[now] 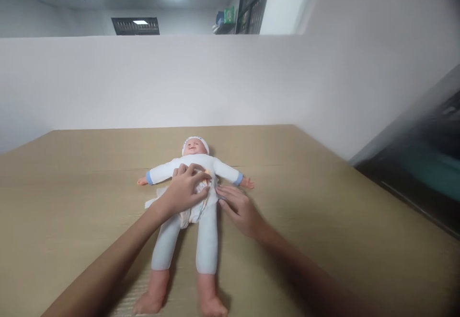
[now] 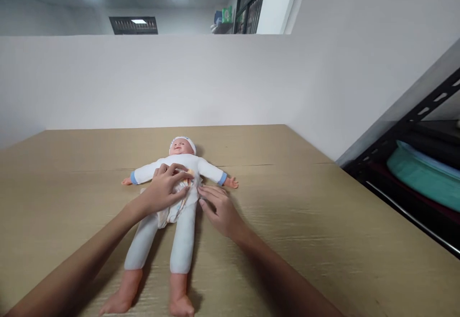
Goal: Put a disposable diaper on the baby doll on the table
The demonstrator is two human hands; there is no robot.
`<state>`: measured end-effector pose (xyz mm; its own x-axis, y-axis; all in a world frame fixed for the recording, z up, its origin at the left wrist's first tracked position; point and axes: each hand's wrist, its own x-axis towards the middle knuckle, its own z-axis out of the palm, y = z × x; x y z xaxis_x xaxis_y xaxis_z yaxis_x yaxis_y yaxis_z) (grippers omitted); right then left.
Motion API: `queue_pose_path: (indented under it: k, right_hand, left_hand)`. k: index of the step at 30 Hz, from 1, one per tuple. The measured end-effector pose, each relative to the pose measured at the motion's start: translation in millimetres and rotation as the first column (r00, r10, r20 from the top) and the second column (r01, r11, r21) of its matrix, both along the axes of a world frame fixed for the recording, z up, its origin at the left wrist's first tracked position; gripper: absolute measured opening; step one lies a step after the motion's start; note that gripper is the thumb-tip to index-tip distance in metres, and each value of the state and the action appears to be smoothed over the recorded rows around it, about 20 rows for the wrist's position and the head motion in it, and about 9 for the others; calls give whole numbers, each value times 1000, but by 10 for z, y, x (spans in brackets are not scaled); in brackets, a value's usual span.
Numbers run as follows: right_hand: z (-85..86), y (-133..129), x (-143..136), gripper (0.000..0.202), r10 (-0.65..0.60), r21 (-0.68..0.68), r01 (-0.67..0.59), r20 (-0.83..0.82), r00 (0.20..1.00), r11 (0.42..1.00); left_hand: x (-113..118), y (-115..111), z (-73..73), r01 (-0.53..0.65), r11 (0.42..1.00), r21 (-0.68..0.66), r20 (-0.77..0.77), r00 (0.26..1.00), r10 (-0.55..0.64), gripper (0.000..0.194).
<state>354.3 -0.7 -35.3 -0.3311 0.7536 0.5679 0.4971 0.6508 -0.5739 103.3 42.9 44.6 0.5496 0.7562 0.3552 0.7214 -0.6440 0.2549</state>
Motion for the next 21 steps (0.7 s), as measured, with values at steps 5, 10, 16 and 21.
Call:
queue_pose_path:
  k: [5,10,16,21]
  right_hand:
    - [-71,90,32,21,-166,-22,166,24,986,986]
    - [-131,128,41,16,-378,-32,386,142,915,922]
    - [-113,175,182,21,-393,-231,437,213,894,869]
    - [-9,183,214,30,-346,-437,431,264,900,789]
  left_hand:
    - [136,-27,39,-75,996,48,-114,990,80,42]
    - [196,-51,32,-96,993,71,-136,985,106,46]
    - [203,-74,43,-101,994,52,-141,984,107,49]
    - [212,-73,38,-99,993,67,-150,983,108,51]
